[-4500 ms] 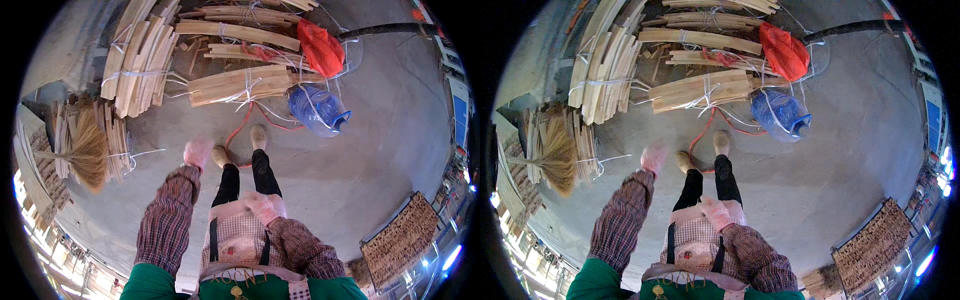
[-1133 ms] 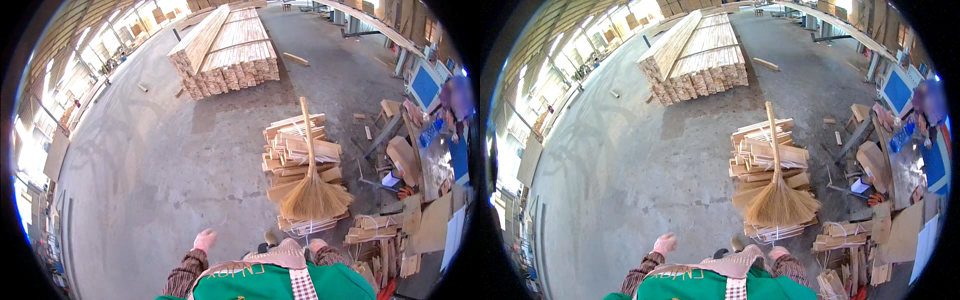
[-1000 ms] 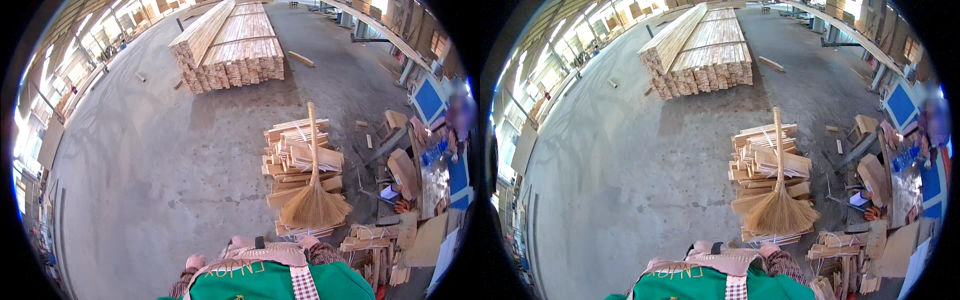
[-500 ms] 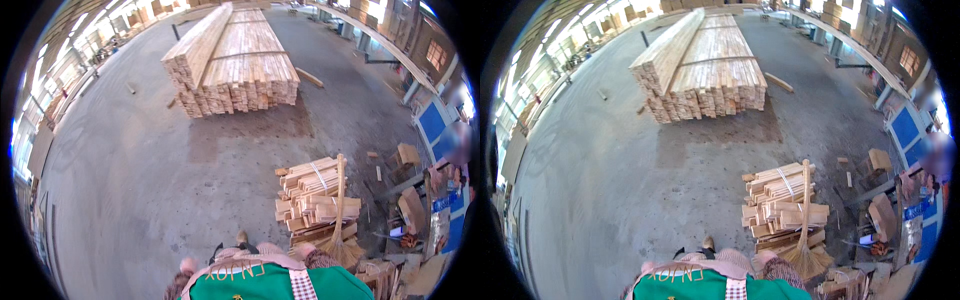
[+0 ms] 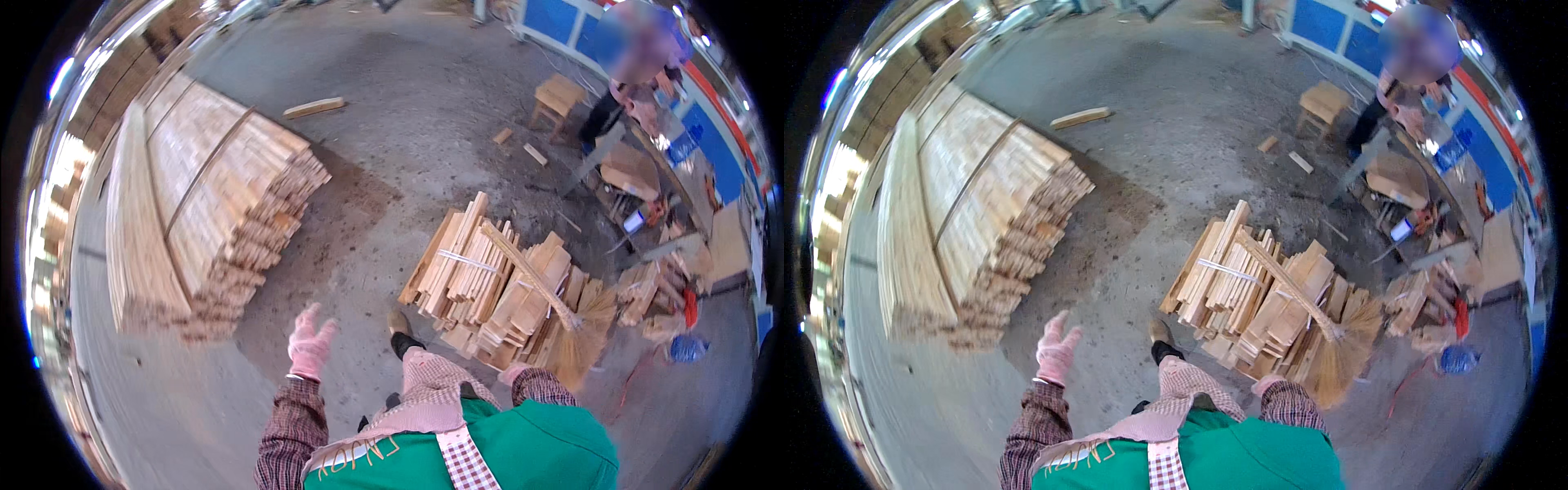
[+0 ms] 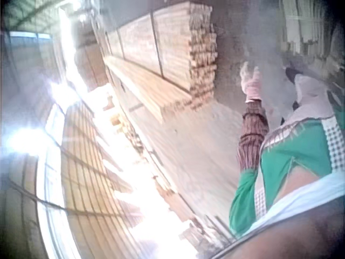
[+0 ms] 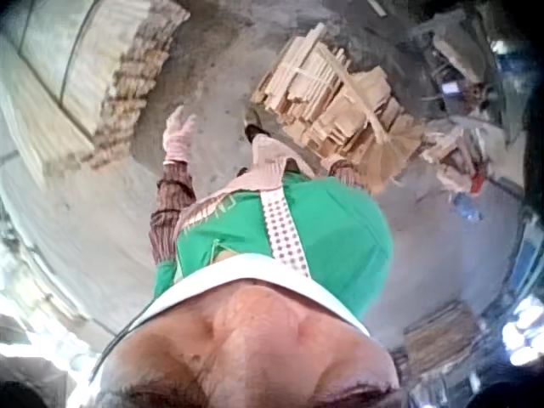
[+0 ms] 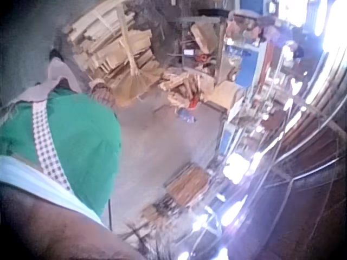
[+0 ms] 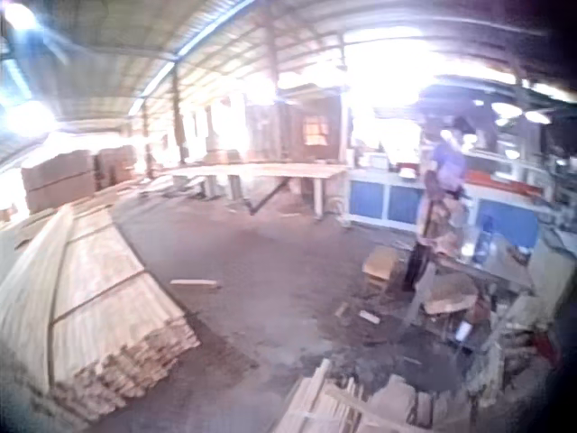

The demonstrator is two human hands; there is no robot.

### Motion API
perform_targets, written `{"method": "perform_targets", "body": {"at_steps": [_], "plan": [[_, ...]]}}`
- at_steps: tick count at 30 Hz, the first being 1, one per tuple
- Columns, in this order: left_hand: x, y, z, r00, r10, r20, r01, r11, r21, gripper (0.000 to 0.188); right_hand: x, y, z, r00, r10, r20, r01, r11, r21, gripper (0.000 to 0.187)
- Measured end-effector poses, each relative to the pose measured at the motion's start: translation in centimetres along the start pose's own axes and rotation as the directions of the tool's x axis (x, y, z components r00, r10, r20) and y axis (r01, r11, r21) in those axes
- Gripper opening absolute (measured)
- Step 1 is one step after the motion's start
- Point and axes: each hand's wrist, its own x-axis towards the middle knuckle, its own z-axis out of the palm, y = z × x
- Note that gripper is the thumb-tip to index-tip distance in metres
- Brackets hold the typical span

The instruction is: The person gathers loose wooden planks from a pile on the floor and stacks them into neat bundles. They then secure each bundle by wrapping and tying it with white plastic straps, placing the finished bundles on the floor.

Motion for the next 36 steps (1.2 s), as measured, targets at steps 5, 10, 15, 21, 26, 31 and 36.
{"method": "perform_targets", "body": {"at_steps": [5, 10, 15, 21, 26, 31, 36], "plan": [[12.7, 5.3, 0.0, 0.95, 0.062, 0.305, -0.133, 0.968, 0.215, 0.073, 8.0, -6.7, -3.9, 0.988, -0.141, -0.055, 0.149, 0.969, 0.197, 0.044], [24.2, 9.5, -1.4, 0.929, 0.066, 0.363, -0.159, 0.959, 0.233, 0.074, 8.1, -16.0, -18.0, 0.995, -0.015, -0.103, 0.057, 0.91, 0.411, 0.043], [40.3, 8.2, 0.0, 0.779, 0.295, 0.553, -0.524, 0.79, 0.318, 0.077, 10.2, -20.5, -30.1, 0.944, 0.269, -0.191, -0.025, 0.635, 0.772, 0.047], [64.2, 14.9, -0.7, 0.848, 0.051, 0.527, -0.404, 0.706, 0.581, 0.083, 18.3, -26.2, -46.5, 0.922, 0.374, -0.104, -0.012, 0.295, 0.955, 0.057], [83.4, 18.6, 4.8, 0.85, -0.097, 0.518, -0.386, 0.556, 0.736, 0.09, 28.4, -25.3, -51.7, 0.916, 0.398, 0.054, -0.164, 0.248, 0.955, 0.066], [95.4, 18.1, 8.6, 0.87, -0.226, 0.438, -0.279, 0.505, 0.817, 0.095, 35.0, -19.1, -57.7, 0.866, 0.476, 0.153, -0.307, 0.265, 0.914, 0.074], [102.3, 16.8, 13.5, 0.823, -0.329, 0.463, -0.313, 0.418, 0.853, 0.092, 45.3, -8.9, -64.1, 0.789, 0.549, 0.276, -0.47, 0.252, 0.846, 0.076]]}}
